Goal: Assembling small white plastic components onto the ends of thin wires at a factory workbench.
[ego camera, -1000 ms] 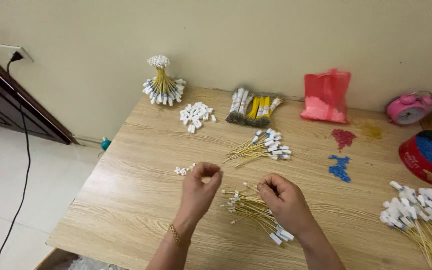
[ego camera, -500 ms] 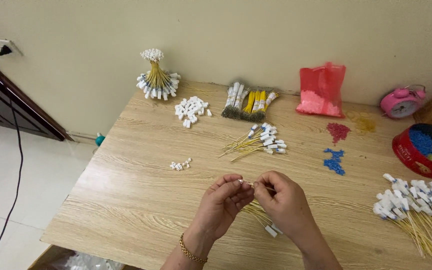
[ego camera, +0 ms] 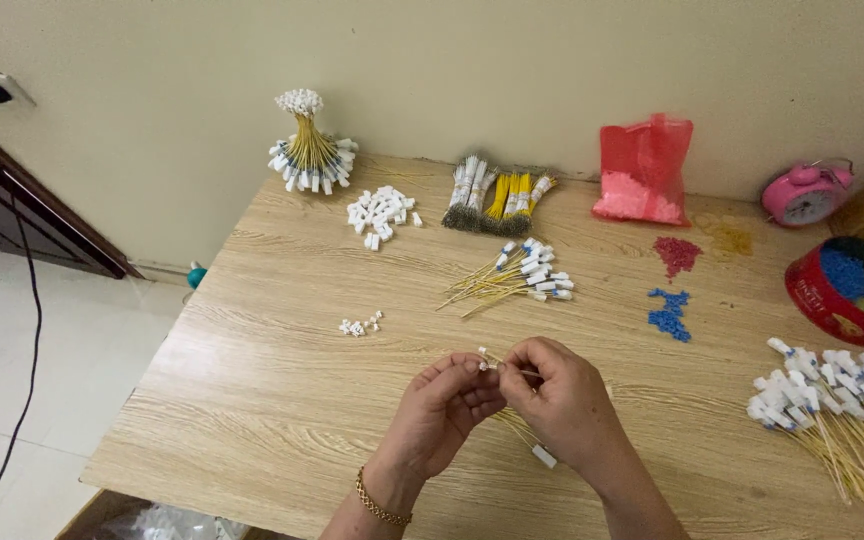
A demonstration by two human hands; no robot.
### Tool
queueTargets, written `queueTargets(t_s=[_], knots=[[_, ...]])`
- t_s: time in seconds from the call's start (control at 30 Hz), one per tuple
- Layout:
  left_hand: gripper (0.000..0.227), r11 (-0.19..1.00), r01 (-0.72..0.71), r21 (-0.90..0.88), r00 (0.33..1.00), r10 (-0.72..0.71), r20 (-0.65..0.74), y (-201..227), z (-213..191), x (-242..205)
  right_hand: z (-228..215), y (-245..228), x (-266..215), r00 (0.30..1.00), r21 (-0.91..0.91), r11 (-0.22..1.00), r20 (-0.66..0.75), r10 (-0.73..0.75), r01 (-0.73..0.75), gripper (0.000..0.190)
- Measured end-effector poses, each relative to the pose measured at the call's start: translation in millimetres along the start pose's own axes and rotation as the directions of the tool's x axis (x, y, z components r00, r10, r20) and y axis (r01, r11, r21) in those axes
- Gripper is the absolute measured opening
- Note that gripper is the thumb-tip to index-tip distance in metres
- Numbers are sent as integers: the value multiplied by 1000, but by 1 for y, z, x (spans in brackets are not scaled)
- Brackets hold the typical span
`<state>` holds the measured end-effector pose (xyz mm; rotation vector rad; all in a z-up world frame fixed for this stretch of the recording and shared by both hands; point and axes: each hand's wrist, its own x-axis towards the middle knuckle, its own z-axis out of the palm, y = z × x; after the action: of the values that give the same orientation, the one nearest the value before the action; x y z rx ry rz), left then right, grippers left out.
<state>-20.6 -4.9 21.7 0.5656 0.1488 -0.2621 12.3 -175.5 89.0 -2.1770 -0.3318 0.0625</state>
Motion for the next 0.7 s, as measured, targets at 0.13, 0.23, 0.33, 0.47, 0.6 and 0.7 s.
queueTargets(t_s=[0.13, 0.23, 0.33, 0.47, 0.6, 0.7], knots=[[14, 1000, 12, 1, 1000, -12, -10, 0, 0, -2, -5, -10, -2, 1000, 29, 1000, 3, -6, 6, 13], [14, 999, 31, -11, 999, -32, -16, 0, 0, -1, -7, -12, -2, 999, -1, 999, 38, 35, -35, 14], [14, 999, 34, -19, 999, -34, -1, -1, -1, 0, -8, -10, -2, 998, 44, 998, 46, 39, -41, 14], [12, 1000, 7, 10, 1000, -8, 21, -4, -3, 1, -8, -11, -3, 1000, 22, 1000, 15, 12, -12, 14], [12, 994, -30, 108, 1000, 29, 10, -3, -2, 2, -11, -19, -4, 999, -46, 998, -10, 42, -42, 16], [13, 990, -41, 132, 999, 40, 6, -1, 1, 1, -10, -15, -5, 1000, -34, 999, -15, 11, -12, 15]])
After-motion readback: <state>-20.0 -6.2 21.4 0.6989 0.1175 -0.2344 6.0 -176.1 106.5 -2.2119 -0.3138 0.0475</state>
